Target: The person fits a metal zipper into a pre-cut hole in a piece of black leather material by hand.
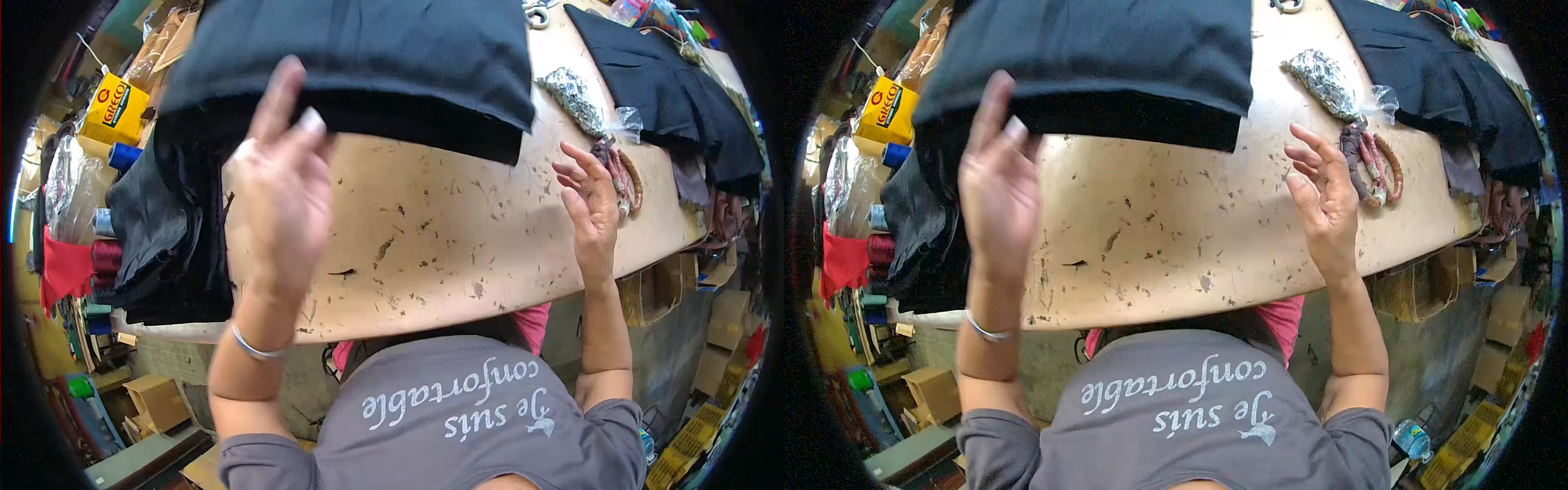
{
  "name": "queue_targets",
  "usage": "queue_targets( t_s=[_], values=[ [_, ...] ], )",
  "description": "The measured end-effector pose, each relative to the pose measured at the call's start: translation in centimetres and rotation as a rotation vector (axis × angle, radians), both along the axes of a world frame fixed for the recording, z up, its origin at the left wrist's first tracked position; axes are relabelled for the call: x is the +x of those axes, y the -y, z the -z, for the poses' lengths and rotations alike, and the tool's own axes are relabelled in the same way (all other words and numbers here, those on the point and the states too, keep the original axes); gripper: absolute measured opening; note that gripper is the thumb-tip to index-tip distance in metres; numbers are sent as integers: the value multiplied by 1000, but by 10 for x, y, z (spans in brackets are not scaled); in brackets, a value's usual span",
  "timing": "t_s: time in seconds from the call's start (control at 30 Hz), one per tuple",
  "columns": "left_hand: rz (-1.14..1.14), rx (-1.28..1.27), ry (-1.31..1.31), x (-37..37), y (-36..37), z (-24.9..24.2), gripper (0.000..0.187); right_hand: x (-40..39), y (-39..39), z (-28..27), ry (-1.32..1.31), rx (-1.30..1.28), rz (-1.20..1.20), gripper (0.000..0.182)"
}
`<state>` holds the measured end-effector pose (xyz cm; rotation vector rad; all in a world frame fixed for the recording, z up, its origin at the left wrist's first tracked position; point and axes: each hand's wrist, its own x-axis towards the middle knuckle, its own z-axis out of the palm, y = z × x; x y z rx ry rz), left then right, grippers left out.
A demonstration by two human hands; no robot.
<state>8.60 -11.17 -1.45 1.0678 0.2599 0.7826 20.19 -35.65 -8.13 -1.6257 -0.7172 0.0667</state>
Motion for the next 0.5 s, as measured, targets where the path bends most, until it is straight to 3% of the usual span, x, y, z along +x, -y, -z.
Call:
queue_targets(
  t_s=[0.1,0.13,0.33,0.5],
  values=[
    [118,-309,-91,-20,29,56,58,-2,-4,5,40,-103,47,35],
    [189,-399,-51,-29,28,84,59,-5,-6,0,232,-265,84,33],
    [135,-433,-62,-32,45,80,58,-32,-43,2,911,-618,-91,34],
    [211,-464,-50,-40,57,78,58,-24,-73,8,1209,-716,-80,32]
  ],
)
